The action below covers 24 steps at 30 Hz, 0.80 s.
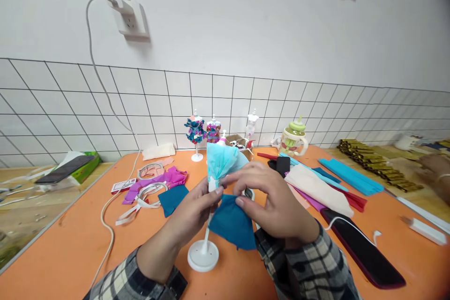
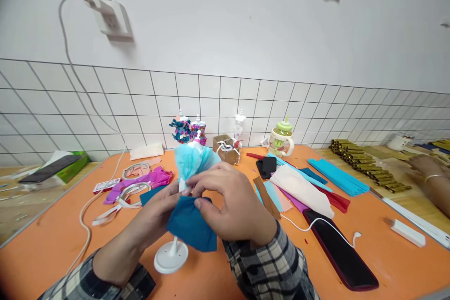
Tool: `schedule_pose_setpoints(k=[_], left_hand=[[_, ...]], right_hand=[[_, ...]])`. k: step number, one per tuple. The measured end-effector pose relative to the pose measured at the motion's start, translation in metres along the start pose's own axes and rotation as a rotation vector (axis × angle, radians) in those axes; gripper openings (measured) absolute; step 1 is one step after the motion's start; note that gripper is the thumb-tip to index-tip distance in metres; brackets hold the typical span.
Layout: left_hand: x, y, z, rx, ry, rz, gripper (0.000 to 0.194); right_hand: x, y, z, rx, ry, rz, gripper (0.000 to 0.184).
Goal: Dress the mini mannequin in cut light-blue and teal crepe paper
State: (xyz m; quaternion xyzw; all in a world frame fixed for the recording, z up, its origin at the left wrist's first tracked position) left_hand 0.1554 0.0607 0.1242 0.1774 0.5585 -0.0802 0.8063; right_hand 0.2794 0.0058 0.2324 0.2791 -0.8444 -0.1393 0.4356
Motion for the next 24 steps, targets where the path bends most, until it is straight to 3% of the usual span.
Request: schedule_pose_setpoints(k=[4,9,14,20,24], left_hand=[[-0.010,0.000,0.005,0.033,-0.101,0.044,0.030],[-0.013,-0.003,0.012,0.035,-0.120,0.036,0.049],[-0.011,-0.003,0.014,0.060,-0.120,0.035,0.037],[-0.011,-0.005,0.018,0.105,-0.097,0.079,0.051],[-0.008,-0.005,0.015,0.068,-0.070,0.068,0.052]], right_hand=[[0.003,-0.003,0.013,0.161,0.050,0.024,0.010],[-0.030,0.007,0.012,-0.013,-0.165,0.294,0.012],[-0.038,0.009,0.012,-0.030,-0.098,0.331,0.011],[-0.036,0.011,0.008,-0.091,-0.072,0.340,0.007],[-0.031,0.011,0.011,-0.087,-0.063,0.335,0.009]])
Point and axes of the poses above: each hand's wrist, its own y-axis towards the middle knuckle, its own z-axis out of the palm, x = y × z, the point moved 9 cm from there along y, towards the middle knuckle, and after that the axes turned 12 degrees about z, right-handed, at the moved point
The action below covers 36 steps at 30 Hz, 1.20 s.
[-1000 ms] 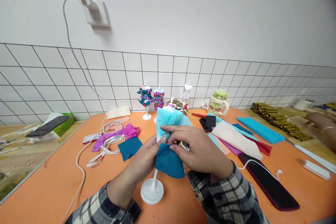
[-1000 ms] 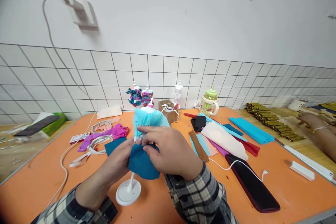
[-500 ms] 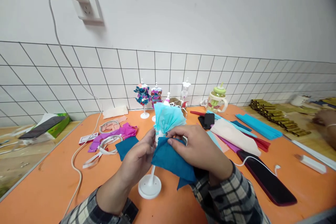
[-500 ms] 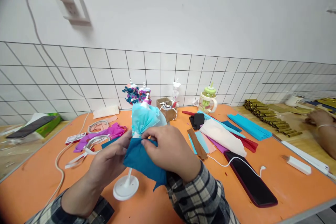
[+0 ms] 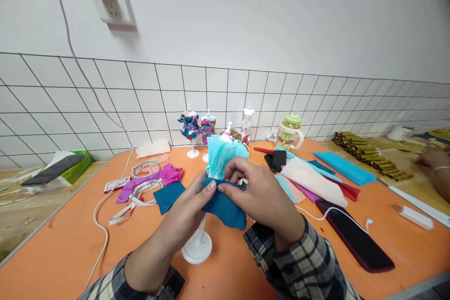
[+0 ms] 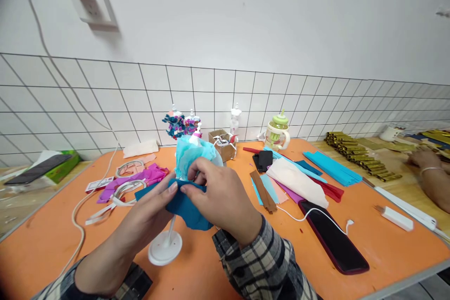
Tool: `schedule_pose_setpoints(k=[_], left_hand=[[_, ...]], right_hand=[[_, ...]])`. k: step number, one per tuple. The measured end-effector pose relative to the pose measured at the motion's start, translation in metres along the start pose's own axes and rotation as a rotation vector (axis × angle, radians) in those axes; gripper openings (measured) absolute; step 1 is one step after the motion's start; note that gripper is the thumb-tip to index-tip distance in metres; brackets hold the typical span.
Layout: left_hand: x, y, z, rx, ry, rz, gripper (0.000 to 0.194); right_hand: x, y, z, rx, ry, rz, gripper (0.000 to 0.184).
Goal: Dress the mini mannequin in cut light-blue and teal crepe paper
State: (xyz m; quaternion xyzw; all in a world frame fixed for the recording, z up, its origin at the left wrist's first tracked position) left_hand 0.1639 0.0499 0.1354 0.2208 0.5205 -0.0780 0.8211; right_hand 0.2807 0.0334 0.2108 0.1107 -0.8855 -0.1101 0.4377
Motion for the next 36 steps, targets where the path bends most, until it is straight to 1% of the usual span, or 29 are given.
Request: schedule_pose_setpoints(k=[4,7,10,12,14,18,20,23,27,30,33,36], left_hand=[[0.000,0.000,-0.005,-0.055,0.011,0.014,0.051],[-0.003,-0.001,-0.009,-0.090,0.077,0.024,0.054],[-0.004,-0.004,-0.014,-0.128,0.143,0.028,0.056],[-0.004,-0.004,-0.018,-0.150,0.183,0.044,0.056],[-0.005,-0.003,-0.020,-0.165,0.195,0.064,0.057],[-0.012,-0.001,-0.019,-0.204,0.063,0.127,0.052],[-0.017,-0.002,-0.018,-0.240,0.003,0.150,0.050],[-0.019,-0.004,-0.016,-0.281,-0.042,0.144,0.045],[-0.021,-0.005,-0.014,-0.285,-0.075,0.142,0.038],[-0.022,-0.003,-0.013,-0.260,-0.071,0.159,0.040],[-0.021,-0.002,-0.014,-0.249,-0.091,0.157,0.040],[-0.017,-0.004,-0.012,-0.241,-0.138,0.125,0.037]], right_hand=[[0.002,-0.001,-0.003,-0.027,0.020,-0.016,0.020],[0.003,-0.001,-0.005,-0.052,0.021,-0.029,0.025],[0.006,-0.002,-0.005,-0.083,0.004,-0.056,0.025],[0.007,-0.002,-0.004,-0.137,-0.015,-0.077,0.023],[0.010,-0.004,-0.005,-0.191,0.002,-0.117,0.017],[0.017,-0.010,-0.007,-0.225,0.113,-0.195,0.004],[0.020,-0.014,-0.011,-0.242,0.114,-0.214,0.004],[0.025,-0.019,-0.017,-0.287,0.083,-0.232,0.004],[0.022,-0.019,-0.016,-0.271,0.042,-0.162,0.008],[0.016,-0.015,-0.015,-0.250,0.026,-0.086,0.005],[0.008,-0.011,-0.016,-0.205,0.117,-0.015,0.004],[0.004,-0.007,-0.016,-0.165,0.217,0.012,0.004]])
Point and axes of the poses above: each hand's wrist, its own y-axis towards the middle knuckle, its own z-axis out of the palm, x = y × z, the point moved 9 cm from there along y, towards the middle knuckle, and after that the axes turned 12 degrees about z, right-handed, at the moved point
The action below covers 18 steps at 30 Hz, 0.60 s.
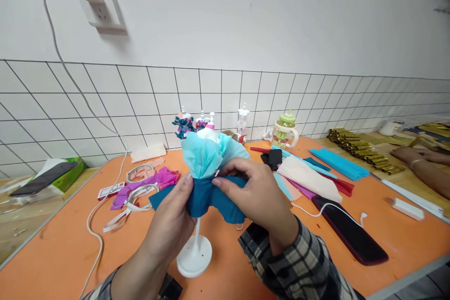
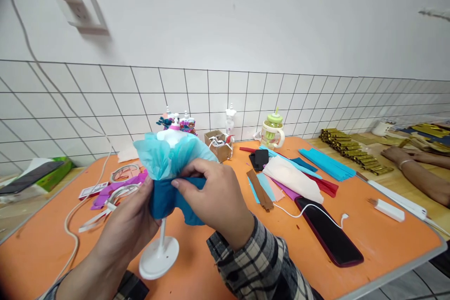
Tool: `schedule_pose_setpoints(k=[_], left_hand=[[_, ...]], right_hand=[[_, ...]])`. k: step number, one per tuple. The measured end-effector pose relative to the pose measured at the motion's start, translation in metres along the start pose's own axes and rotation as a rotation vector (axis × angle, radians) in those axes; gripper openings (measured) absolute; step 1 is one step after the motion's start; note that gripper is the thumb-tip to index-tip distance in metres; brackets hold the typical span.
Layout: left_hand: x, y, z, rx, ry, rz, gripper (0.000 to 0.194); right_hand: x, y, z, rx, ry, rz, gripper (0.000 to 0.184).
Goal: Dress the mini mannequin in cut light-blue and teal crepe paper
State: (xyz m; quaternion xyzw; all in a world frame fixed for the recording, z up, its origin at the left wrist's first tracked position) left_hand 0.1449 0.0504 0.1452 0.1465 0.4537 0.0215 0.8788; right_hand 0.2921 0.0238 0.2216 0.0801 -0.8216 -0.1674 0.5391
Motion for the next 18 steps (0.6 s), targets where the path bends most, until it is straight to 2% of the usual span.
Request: schedule_pose_setpoints(k=[6,8,11,13,15,18], left_hand=[[0.001,-0.004,-0.003,-0.059,-0.045,-0.038,0.034],[-0.002,-0.005,0.001,-0.016,-0.055,-0.027,0.036],[-0.007,-0.008,0.012,0.117,-0.038,-0.008,0.047],[-0.009,-0.008,0.013,0.148,0.033,0.012,0.053],[-0.008,-0.007,0.009,0.106,0.089,0.019,0.054],[-0.006,-0.007,0.006,0.044,0.043,-0.013,0.050]], right_hand=[[-0.002,0.002,-0.003,-0.053,-0.039,0.019,0.005],[-0.003,0.003,-0.003,-0.055,-0.038,0.027,0.006],[-0.003,0.003,-0.002,-0.041,-0.005,0.026,0.005],[-0.002,0.003,-0.002,-0.033,-0.002,0.016,0.004],[-0.001,0.004,-0.001,-0.005,0.005,0.001,0.003],[0.002,0.003,-0.001,0.048,0.052,-0.020,0.003]])
Point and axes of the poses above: each hand's wrist, its own y-axis towards the middle knuckle, its own z-axis out of the palm, x = y × z, the point moved 9 cm from there along y, towards the middle knuckle, and after that the axes turned 12 degrees about z, right-handed, at the moved point
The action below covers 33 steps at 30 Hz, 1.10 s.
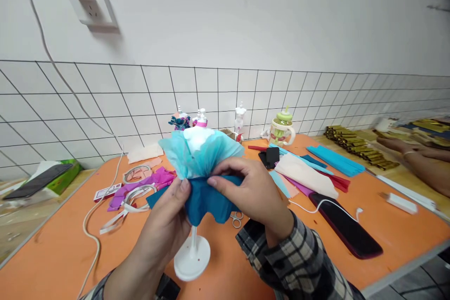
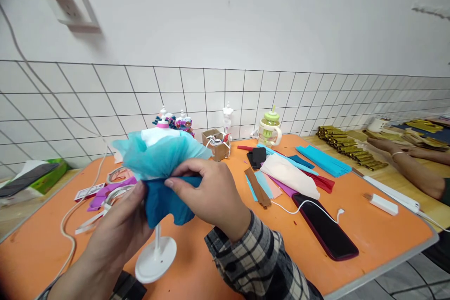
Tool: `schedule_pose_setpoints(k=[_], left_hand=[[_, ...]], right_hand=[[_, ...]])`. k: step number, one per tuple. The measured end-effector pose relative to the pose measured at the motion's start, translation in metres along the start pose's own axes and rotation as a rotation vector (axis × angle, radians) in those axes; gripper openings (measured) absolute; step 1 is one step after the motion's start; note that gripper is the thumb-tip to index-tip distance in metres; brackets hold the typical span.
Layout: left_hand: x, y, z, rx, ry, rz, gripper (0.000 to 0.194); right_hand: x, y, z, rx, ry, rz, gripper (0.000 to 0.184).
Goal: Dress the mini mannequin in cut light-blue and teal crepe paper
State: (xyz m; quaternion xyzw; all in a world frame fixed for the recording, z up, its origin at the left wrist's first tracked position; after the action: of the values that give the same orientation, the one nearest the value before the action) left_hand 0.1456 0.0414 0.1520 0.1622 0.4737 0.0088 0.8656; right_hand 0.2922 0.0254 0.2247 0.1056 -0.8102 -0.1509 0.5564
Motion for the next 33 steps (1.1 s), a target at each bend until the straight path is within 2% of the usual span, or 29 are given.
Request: schedule_pose_setpoints(k=[3,8,11,15,21,28,33], left_hand=[[0.000,-0.001,0.004,0.015,-0.066,-0.049,0.042],[0.000,-0.003,0.001,-0.019,-0.091,-0.101,0.034],[-0.001,-0.004,-0.004,-0.077,-0.090,-0.098,0.037],[-0.001,-0.006,-0.005,-0.126,-0.090,-0.109,0.036],[-0.003,-0.005,0.001,-0.077,-0.109,-0.075,0.035],[-0.005,-0.004,-0.004,-0.188,-0.177,-0.067,0.028],[-0.005,-0.003,-0.001,-0.193,-0.235,-0.086,0.011]], right_hand=[[0.005,-0.005,-0.009,-0.027,0.007,-0.020,0.001],[0.019,-0.024,-0.018,-0.089,-0.147,-0.076,0.009],[0.023,-0.038,-0.017,-0.107,-0.261,-0.076,0.010],[0.023,-0.043,-0.009,-0.052,-0.388,-0.063,0.007],[0.009,-0.021,-0.015,-0.069,-0.096,0.021,0.008],[-0.001,-0.009,-0.016,-0.086,-0.089,0.100,0.006],[-0.010,0.000,-0.011,0.003,0.006,0.153,0.006]])
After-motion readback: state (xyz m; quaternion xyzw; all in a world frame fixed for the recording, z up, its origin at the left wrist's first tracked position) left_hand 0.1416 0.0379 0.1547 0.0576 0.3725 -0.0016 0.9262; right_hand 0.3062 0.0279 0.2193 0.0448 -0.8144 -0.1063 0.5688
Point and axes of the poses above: each hand's wrist, its own y-axis towards the middle knuckle, its own z-axis out of the palm, x = y × z, the point moved 9 cm from there along y, towards the middle knuckle, and after that the axes turned 12 degrees about z, right-handed, at the moved point
